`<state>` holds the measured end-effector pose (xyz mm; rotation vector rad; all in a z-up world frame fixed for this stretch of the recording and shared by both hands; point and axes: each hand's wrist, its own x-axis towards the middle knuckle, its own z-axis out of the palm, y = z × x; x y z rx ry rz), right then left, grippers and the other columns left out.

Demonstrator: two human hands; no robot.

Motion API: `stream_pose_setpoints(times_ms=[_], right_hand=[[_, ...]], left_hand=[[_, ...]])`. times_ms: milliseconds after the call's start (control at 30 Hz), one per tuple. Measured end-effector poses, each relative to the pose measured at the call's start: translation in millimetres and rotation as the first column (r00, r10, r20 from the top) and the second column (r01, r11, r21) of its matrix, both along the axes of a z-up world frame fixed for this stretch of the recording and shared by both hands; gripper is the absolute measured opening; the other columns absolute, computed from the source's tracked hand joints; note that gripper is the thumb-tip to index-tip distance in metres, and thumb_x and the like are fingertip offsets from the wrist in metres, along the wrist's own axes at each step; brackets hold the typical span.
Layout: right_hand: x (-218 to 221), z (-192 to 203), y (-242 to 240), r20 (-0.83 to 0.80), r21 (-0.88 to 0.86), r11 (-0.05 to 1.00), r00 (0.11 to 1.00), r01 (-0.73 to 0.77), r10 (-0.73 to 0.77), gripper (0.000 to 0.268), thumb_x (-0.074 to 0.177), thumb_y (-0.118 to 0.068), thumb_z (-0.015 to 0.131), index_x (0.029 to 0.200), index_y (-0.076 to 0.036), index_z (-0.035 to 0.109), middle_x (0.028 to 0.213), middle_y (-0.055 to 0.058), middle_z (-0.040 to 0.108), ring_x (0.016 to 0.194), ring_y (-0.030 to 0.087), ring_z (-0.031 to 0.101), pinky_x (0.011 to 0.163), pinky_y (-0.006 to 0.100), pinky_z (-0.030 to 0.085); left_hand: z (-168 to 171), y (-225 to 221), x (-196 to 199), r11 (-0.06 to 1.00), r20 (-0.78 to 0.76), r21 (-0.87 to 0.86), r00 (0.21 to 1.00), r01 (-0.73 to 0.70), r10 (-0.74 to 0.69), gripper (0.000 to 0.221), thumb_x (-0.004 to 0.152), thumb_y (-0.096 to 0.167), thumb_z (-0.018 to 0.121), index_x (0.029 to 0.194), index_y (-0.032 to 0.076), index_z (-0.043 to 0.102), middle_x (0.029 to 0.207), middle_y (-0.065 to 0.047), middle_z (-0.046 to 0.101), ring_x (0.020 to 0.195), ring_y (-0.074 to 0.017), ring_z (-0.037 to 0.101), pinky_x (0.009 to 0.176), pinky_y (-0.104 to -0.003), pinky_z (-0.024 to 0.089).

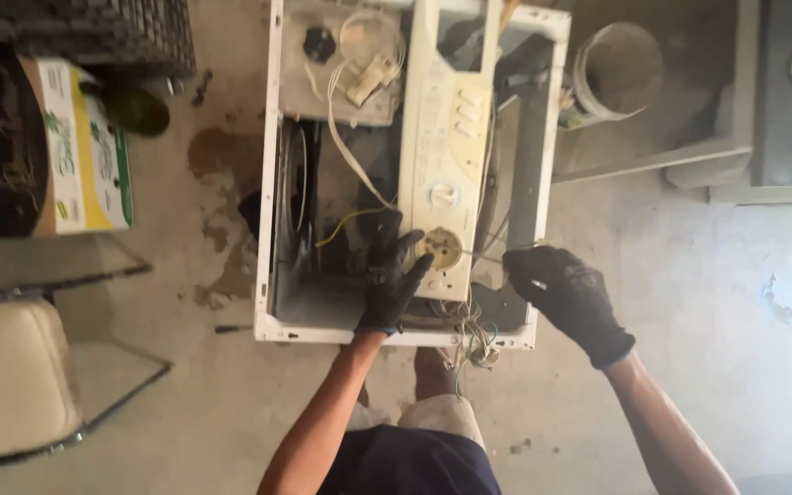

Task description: Disassembling the control panel of an appliance using a screwdriver and hands

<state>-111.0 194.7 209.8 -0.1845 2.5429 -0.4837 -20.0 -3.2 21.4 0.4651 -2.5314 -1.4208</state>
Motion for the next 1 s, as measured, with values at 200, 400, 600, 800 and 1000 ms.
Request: stream_pose_setpoints(times_ms=[200,400,600,800,1000], right_hand=[[-8.5,-12.4,8.0,0.054,0.078,0.995,0.997,-0.057,0.052,0.029,0.090,-0.033,0.078,0.118,-0.028,0.078,0.119,-0.004,0.075,0.115,0.016,0.067,0.096,0.032,0.056],[-9.5,-7.5,2.8,0.018,0.180,0.962,0.979,-0.204,0.204,0.025,0.092,-0.036,0.074,0.116,-0.030,0.078,0.117,-0.005,0.076,0.112,0.013,0.068,0.092,0.030,0.057],[-21.6,10.9,-33.4,-0.070,0.277,0.859,0.883,-0.430,0.464,0.024,0.096,-0.031,0.068,0.119,-0.034,0.074,0.117,-0.006,0.073,0.104,0.011,0.070,0.083,0.027,0.060],[-19.5,46.1,-85.0,0.054,0.634,0.440,0.604,-0.636,0.795,0.038,0.090,-0.023,0.075,0.129,-0.024,0.072,0.131,-0.002,0.072,0.113,0.015,0.068,0.095,0.030,0.057],[-13.3,45.5,-92.2,0.185,0.649,0.269,0.490,-0.712,0.852,0.032,0.095,-0.018,0.068,0.127,-0.021,0.070,0.127,-0.001,0.072,0.113,0.018,0.069,0.097,0.035,0.057]], left_hand=[[-16.5,5.5,2.8,0.994,-0.104,0.103,0.994,-0.024,0.035,0.039,0.087,0.027,0.081,0.124,0.023,0.070,0.146,-0.008,0.053,0.140,-0.0248,0.048,0.118,-0.045,0.039],[-16.5,7.7,2.1,0.999,-0.066,0.036,0.998,-0.018,0.020,0.039,0.088,0.030,0.080,0.125,0.025,0.068,0.148,-0.007,0.052,0.142,-0.0238,0.045,0.119,-0.045,0.035],[-8.1,6.3,3.3,0.997,-0.007,0.070,1.000,-0.014,0.014,0.039,0.092,0.040,0.074,0.130,0.032,0.066,0.146,-0.003,0.052,0.141,-0.0214,0.046,0.119,-0.042,0.037],[-11.7,-0.4,-1.4,0.999,-0.055,0.041,0.998,0.018,-0.016,0.040,0.091,0.041,0.074,0.128,0.031,0.067,0.136,-0.004,0.060,0.135,-0.0209,0.052,0.116,-0.039,0.040],[-31.4,2.4,-0.6,0.999,-0.167,0.046,0.986,-0.001,0.009,0.038,0.090,0.034,0.077,0.127,0.026,0.068,0.144,-0.011,0.055,0.139,-0.0266,0.048,0.117,-0.044,0.039]])
